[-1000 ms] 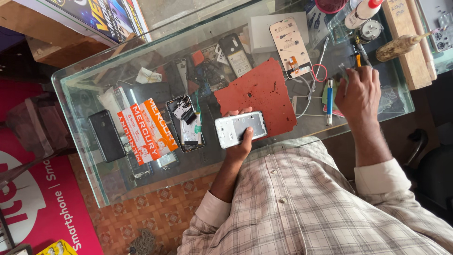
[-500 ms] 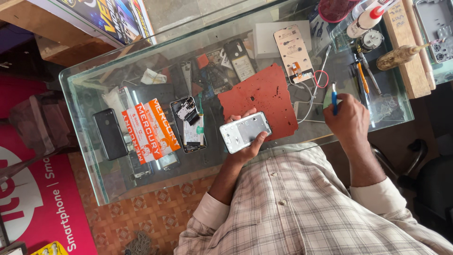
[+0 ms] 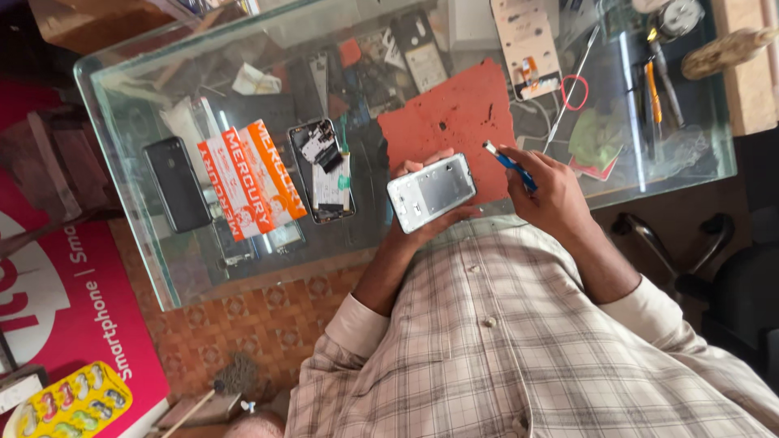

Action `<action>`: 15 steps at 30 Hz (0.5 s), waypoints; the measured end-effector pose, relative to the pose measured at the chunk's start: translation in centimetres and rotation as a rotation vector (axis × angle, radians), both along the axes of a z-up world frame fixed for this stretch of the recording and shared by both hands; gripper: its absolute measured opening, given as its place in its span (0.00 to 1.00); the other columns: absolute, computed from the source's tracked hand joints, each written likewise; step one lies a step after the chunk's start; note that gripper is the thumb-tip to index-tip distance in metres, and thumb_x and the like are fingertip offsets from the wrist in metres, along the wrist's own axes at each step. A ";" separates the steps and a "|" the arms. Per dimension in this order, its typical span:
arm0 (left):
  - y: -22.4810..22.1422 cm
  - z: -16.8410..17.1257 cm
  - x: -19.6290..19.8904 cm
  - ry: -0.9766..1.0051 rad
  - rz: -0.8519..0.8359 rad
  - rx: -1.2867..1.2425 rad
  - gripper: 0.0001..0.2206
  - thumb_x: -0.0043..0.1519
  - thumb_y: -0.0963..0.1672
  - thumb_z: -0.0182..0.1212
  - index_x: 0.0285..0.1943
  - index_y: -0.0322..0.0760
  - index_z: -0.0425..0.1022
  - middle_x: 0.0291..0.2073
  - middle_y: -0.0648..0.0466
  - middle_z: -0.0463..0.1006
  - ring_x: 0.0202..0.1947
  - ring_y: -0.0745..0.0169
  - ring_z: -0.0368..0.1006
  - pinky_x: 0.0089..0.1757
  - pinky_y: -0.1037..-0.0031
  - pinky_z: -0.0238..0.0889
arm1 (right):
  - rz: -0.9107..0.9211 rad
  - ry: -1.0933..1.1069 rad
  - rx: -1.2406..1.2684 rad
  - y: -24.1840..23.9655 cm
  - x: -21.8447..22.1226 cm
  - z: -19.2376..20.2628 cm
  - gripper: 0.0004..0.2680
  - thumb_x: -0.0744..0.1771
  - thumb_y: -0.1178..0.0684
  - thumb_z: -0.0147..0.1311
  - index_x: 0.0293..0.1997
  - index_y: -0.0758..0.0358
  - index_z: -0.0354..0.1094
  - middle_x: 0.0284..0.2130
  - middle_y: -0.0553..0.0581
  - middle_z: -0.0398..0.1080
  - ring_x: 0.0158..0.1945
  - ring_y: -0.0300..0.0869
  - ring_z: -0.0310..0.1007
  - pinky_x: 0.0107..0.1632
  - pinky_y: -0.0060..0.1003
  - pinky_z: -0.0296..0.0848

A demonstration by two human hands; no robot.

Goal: The person uses a small metal tool to scrape and clean the edges and surface of a disassembled smartphone back panel. The person repeatedly scrapes along the perimeter and center of the panel, occasionally rotating the device to access different areas.

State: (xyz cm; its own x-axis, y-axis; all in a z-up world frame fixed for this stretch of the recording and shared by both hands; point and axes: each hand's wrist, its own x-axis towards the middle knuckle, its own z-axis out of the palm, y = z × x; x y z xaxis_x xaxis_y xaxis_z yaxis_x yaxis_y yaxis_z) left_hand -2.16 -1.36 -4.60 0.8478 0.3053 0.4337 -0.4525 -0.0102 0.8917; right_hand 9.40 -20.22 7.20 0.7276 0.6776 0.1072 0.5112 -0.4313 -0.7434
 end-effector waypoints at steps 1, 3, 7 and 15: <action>0.2 0.3 0.0 0.031 0.012 0.060 0.43 0.52 0.45 0.82 0.67 0.44 0.47 0.69 0.45 0.67 0.67 0.56 0.70 0.63 0.67 0.71 | -0.001 0.010 -0.022 0.1 -0.1 0.1 0.13 0.67 0.62 0.54 0.59 0.67 0.70 0.31 0.62 0.71 0.26 0.51 0.73 0.31 0.44 0.70; 0.5 0.9 -0.7 0.102 0.033 0.176 0.41 0.51 0.45 0.82 0.64 0.44 0.50 0.68 0.44 0.68 0.68 0.55 0.70 0.63 0.68 0.70 | 0.031 0.009 -0.044 0.0 -0.4 0.1 0.14 0.66 0.63 0.54 0.60 0.67 0.70 0.30 0.62 0.70 0.25 0.51 0.72 0.30 0.44 0.69; 0.7 1.2 -1.2 0.200 0.048 0.193 0.39 0.53 0.42 0.83 0.65 0.42 0.51 0.67 0.45 0.69 0.66 0.56 0.72 0.62 0.69 0.70 | 0.115 -0.006 -0.106 0.0 -0.7 0.1 0.18 0.65 0.64 0.55 0.63 0.65 0.70 0.28 0.61 0.69 0.24 0.52 0.70 0.29 0.45 0.69; 0.0 1.4 -0.8 0.236 0.165 0.684 0.34 0.53 0.46 0.82 0.66 0.50 0.64 0.59 0.62 0.75 0.64 0.66 0.70 0.63 0.70 0.49 | 0.142 -0.223 -0.166 0.9 -1.7 -1.0 0.17 0.66 0.61 0.56 0.63 0.63 0.72 0.30 0.58 0.70 0.26 0.51 0.72 0.30 0.45 0.72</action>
State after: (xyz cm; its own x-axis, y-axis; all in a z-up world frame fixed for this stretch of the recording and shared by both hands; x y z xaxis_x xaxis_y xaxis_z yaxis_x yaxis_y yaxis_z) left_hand -2.95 -1.36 -3.24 0.9085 0.1639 0.3844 -0.1937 -0.6498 0.7350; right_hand 7.72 -19.29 6.17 0.5951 0.7926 0.1327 0.7176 -0.4497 -0.5318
